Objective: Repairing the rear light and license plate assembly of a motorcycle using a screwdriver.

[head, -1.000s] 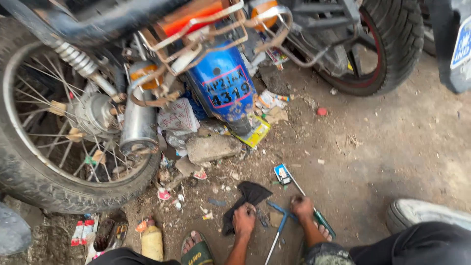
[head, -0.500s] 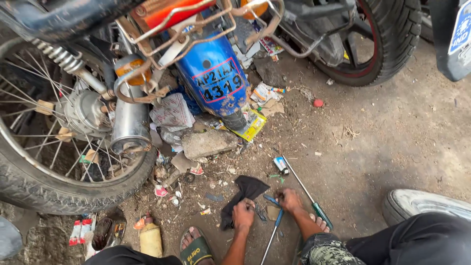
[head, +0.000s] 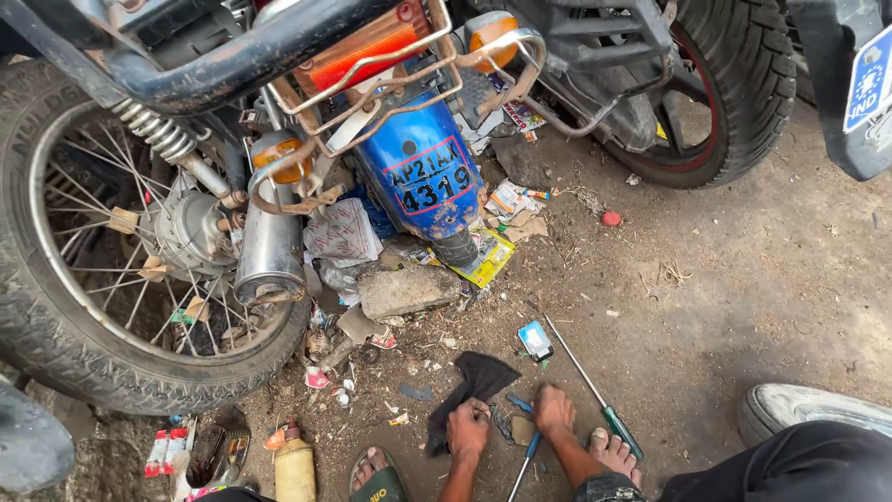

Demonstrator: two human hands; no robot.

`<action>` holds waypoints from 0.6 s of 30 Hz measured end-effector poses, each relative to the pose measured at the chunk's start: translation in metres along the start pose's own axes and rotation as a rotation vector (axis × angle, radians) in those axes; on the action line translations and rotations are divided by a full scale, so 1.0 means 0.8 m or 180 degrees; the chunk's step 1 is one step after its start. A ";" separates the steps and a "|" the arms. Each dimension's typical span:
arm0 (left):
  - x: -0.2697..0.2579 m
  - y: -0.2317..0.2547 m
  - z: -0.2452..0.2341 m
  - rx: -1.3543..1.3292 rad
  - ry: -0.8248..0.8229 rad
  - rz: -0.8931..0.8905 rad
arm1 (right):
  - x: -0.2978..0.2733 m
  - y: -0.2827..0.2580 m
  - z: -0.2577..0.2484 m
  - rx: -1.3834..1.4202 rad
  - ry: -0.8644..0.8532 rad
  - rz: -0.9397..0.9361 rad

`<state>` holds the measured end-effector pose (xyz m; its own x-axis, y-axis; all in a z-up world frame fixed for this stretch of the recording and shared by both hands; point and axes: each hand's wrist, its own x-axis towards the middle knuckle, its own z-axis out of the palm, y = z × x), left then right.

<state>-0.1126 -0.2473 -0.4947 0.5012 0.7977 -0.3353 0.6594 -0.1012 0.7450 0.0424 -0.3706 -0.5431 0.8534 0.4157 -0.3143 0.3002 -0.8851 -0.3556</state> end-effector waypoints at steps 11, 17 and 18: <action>0.088 0.053 0.033 -0.2053 0.0537 -0.0041 | 0.023 -0.138 -0.038 0.2746 0.0396 -0.0697; 0.115 0.157 -0.029 -0.2942 0.0520 0.0172 | 0.072 -0.208 -0.147 0.4584 -0.0487 -0.0403; 0.137 0.158 -0.022 -0.3323 0.0636 0.0658 | 0.070 -0.218 -0.171 0.4488 -0.0544 -0.0676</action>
<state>0.0156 -0.1622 -0.4273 0.3853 0.9153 -0.1173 -0.2775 0.2361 0.9313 0.0962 -0.2211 -0.3785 0.7557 0.6205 -0.2095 -0.3383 0.0959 -0.9361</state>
